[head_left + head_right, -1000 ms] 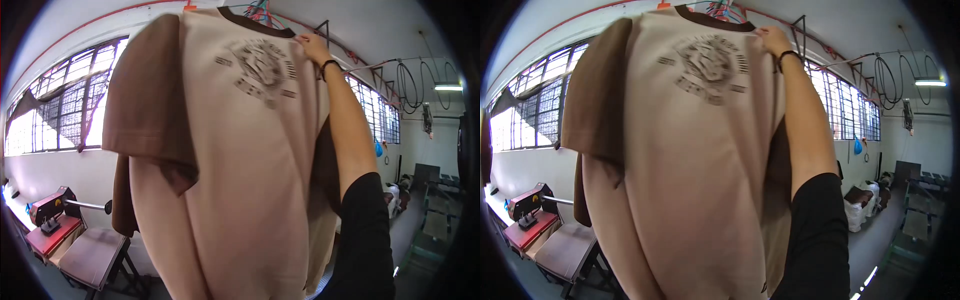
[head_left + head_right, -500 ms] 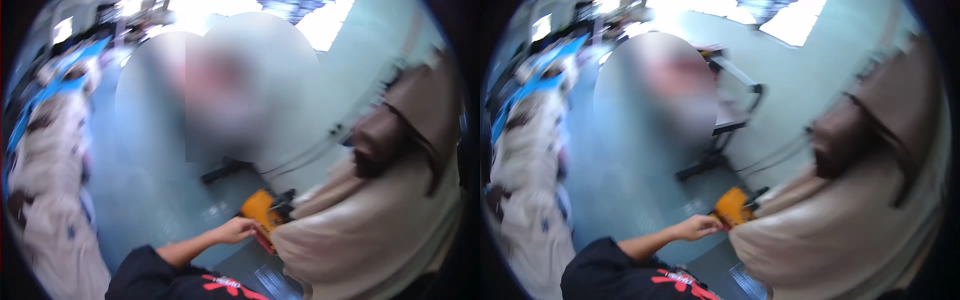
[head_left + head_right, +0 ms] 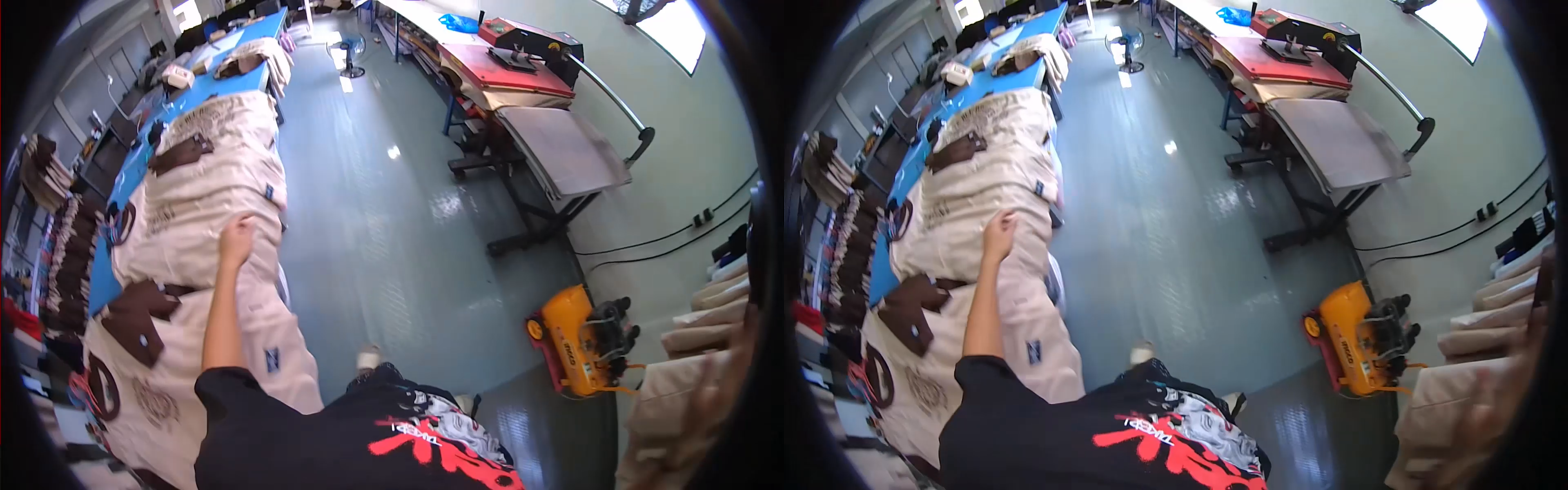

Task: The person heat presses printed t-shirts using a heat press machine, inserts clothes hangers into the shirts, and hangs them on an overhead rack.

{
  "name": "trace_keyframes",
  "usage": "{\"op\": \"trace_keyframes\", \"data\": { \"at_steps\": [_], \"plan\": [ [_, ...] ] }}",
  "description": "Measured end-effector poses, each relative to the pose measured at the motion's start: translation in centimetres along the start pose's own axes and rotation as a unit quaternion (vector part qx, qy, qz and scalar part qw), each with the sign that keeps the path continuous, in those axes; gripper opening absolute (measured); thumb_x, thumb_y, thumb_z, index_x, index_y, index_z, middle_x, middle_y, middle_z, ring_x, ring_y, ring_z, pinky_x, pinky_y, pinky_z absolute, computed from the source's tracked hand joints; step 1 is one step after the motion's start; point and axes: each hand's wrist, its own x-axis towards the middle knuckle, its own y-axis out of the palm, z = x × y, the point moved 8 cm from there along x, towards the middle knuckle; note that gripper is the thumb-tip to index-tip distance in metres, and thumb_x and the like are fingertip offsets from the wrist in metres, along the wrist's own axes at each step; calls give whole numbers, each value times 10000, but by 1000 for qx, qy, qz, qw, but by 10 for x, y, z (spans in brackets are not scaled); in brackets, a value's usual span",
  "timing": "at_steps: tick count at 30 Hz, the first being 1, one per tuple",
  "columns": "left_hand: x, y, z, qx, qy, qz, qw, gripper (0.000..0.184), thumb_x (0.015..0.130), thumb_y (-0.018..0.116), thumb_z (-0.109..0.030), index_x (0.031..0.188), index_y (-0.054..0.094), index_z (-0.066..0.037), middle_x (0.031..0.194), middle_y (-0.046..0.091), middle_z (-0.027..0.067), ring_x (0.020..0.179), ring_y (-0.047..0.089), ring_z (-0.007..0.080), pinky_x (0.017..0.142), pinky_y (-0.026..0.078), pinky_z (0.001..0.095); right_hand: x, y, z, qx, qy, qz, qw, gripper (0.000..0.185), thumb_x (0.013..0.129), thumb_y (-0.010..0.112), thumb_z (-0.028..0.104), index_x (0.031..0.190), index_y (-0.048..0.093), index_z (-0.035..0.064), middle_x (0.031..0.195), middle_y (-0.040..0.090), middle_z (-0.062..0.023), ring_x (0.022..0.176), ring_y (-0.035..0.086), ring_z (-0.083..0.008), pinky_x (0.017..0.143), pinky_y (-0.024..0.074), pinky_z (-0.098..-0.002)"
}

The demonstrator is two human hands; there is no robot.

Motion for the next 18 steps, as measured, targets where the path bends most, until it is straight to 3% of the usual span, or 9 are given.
{"op": "trace_keyframes", "data": {
  "at_steps": [1, 2, 4, 5, 6, 8, 10, 14, 18],
  "plan": [
    [18, -24, 56, 31, -100, -9, 994, 289, 844, 629, -216, 1075, 652, -46, 968, 673, 183, 883, 650, 299, 789, 505, 367, 0, 32, 27, 76, 12, 52, 996, 404, 916, 548, 243, 1269, 545, 46, 1315, 516, -159, 1260, 448, -304, 1034, 361, -429],
    [25, -49, 89, 84, -119, -26, 989, 318, 837, 636, -223, 1104, 640, -50, 994, 666, 188, 922, 638, 314, 827, 492, 382, -4, 71, 56, 187, 43, 123, 974, 403, 917, 548, 232, 1270, 543, 37, 1319, 514, -159, 1267, 444, -301, 1037, 359, -427],
    [34, -91, 155, 195, -172, -15, 966, 384, 829, 641, -224, 1175, 602, -64, 1074, 640, 197, 1024, 596, 343, 909, 456, 414, -70, 156, 120, 435, 189, 266, 839, 366, 844, 598, 145, 1185, 575, 15, 1191, 579, -184, 1139, 528, -334, 988, 387, -428],
    [37, -103, 190, 251, -205, 15, 946, 422, 826, 640, -218, 1218, 577, -75, 1130, 620, 200, 1087, 565, 356, 952, 433, 431, -111, 184, 157, 452, 262, 364, 771, 308, 832, 576, 120, 1112, 596, -5, 1070, 615, -187, 999, 589, -328, 890, 451, -398],
    [40, -117, 212, 251, -205, 8, 946, 422, 826, 640, -218, 1218, 577, -75, 1130, 620, 200, 1087, 565, 356, 952, 433, 431, -197, 233, 186, 452, 230, 414, 756, 268, 797, 640, 125, 1024, 606, -12, 937, 630, -210, 891, 615, -367, 762, 486, -404],
    [30, -146, 262, 316, -301, 21, 899, 499, 816, 650, -231, 1281, 527, -95, 1238, 557, 200, 1200, 475, 375, 1015, 387, 450, -307, 259, 252, 426, 225, 586, 652, 222, 819, 624, 159, 970, 622, -5, 896, 630, -218, 854, 613, -367, 728, 487, -409],
    [25, -160, 299, 324, -314, 23, 892, 528, 814, 650, -241, 1299, 506, -91, 1273, 528, 202, 1219, 455, 381, 1024, 383, 453, -346, 287, 289, 406, 243, 649, 596, 199, 801, 627, 146, 940, 621, 4, 869, 623, -197, 820, 607, -346, 700, 481, -403],
    [17, -202, 320, 322, -376, -2, 869, 601, 807, 654, -270, 1337, 455, -68, 1335, 471, 215, 1238, 432, 394, 1043, 371, 452, -331, 356, 331, 379, 260, 679, 573, 152, 766, 632, 120, 880, 618, 20, 815, 609, -155, 754, 595, -303, 645, 471, -392],
    [20, -212, 344, 317, -417, -25, 852, 602, 822, 640, -277, 1349, 445, -61, 1346, 462, 228, 1233, 439, 401, 1032, 385, 444, -306, 420, 329, 352, 265, 666, 602, 109, 731, 638, 95, 821, 615, 37, 760, 595, -114, 687, 583, -261, 590, 461, -381]
  ]
}}
